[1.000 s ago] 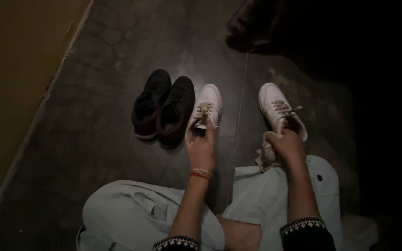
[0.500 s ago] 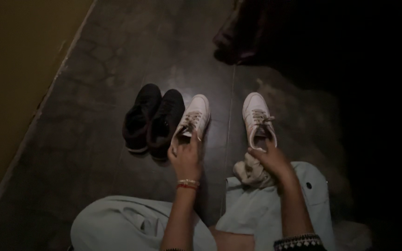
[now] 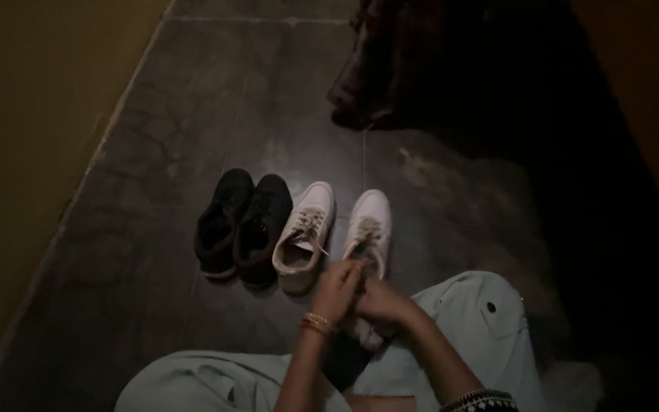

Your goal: The person sits on the floor and wipes a pair of white sneakers with a cloth. They clean the upper, sides, and sole of one shoe, then place it next to the other shoe. A pair of dark shoes is also visible on the floor nearby.

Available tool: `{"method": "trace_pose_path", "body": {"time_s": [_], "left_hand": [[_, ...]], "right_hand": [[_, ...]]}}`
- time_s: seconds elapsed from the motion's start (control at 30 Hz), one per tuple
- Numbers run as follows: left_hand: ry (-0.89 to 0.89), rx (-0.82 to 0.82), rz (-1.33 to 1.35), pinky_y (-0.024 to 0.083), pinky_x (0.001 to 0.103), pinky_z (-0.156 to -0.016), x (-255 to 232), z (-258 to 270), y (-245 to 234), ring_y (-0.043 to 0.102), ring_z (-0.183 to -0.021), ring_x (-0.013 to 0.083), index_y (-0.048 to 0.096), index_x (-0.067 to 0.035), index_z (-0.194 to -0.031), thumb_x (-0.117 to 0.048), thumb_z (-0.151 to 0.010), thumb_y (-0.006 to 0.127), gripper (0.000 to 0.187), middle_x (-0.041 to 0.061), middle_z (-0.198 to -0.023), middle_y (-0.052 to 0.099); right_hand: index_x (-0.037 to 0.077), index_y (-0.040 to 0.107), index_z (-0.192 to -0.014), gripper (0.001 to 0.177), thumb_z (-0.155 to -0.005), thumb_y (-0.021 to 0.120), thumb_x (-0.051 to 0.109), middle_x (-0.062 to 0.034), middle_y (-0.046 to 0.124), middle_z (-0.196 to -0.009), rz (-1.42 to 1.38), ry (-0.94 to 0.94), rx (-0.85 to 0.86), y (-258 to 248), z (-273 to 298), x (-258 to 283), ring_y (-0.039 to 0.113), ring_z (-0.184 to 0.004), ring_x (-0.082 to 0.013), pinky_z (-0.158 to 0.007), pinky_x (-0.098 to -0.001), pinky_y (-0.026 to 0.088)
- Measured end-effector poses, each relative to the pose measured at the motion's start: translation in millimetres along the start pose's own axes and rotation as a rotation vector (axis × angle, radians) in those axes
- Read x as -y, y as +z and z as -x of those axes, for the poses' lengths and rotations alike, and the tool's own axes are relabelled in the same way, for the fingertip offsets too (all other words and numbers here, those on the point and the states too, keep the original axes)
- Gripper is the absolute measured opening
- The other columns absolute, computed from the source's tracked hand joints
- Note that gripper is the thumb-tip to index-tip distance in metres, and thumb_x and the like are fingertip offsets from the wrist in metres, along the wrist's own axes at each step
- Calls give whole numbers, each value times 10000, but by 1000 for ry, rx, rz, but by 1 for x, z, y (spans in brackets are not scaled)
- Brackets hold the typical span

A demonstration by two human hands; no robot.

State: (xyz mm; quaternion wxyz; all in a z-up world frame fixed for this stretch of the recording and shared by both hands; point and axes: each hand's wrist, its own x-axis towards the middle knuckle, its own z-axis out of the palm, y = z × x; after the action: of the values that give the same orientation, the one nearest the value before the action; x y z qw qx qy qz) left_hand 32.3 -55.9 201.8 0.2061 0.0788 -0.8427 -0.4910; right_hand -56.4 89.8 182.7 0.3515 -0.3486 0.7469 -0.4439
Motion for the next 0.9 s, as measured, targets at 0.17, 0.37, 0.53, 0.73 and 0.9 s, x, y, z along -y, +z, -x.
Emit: {"method": "trace_pose_path", "body": {"time_s": [0.17, 0.37, 0.53, 0.73, 0.9], "left_hand": [[-408, -91, 626, 562, 366, -864, 25, 9, 24, 713, -979, 290, 750, 23, -1132, -287, -1000, 633, 357, 138, -1059, 776], [-880, -60, 1471, 541, 358, -880, -1, 0, 16, 676, -946, 267, 646, 6, -1199, -386, -970, 628, 455, 161, -1123, 705], [-1007, -175, 1662, 524, 351, -894, -27, -13, 23, 645, -919, 248, 559, -8, -1254, -469, -944, 624, 559, 180, -1177, 647], [-1048, -337, 1655, 499, 341, -894, -22, -27, 30, 618, -901, 231, 511, -33, -1294, -531, -907, 633, 642, 175, -1164, 591], [-910, -285, 1624, 519, 304, -883, -8, -38, 39, 590, -990, 197, 590, -95, -1276, -334, -921, 698, 442, 83, -1099, 625]], "right_hand": [[138, 388, -1487, 837, -794, 816, 328, -78, 653, -1311, -164, 133, 179, -31, 27, 54, 669, -1134, -225, -954, -349, 549], [61, 574, -1354, 593, -920, 658, 456, -139, 642, -1262, -1144, 192, -527, -85, 33, 64, 659, -1113, -292, -961, -447, 543], [57, 598, -1338, 570, -954, 605, 477, -111, 649, -1299, -1475, 157, -763, -80, 12, 18, 623, -1178, -285, -1034, -432, 494], [72, 587, -1363, 472, -957, 634, 307, -98, 653, -1316, -1263, 248, -674, -58, -9, -16, 626, -1208, -260, -1041, -408, 495], [120, 518, -1435, 537, -925, 654, 219, -113, 648, -1304, -1124, 210, -627, -47, -16, 11, 643, -1181, -265, -983, -419, 527]]}}
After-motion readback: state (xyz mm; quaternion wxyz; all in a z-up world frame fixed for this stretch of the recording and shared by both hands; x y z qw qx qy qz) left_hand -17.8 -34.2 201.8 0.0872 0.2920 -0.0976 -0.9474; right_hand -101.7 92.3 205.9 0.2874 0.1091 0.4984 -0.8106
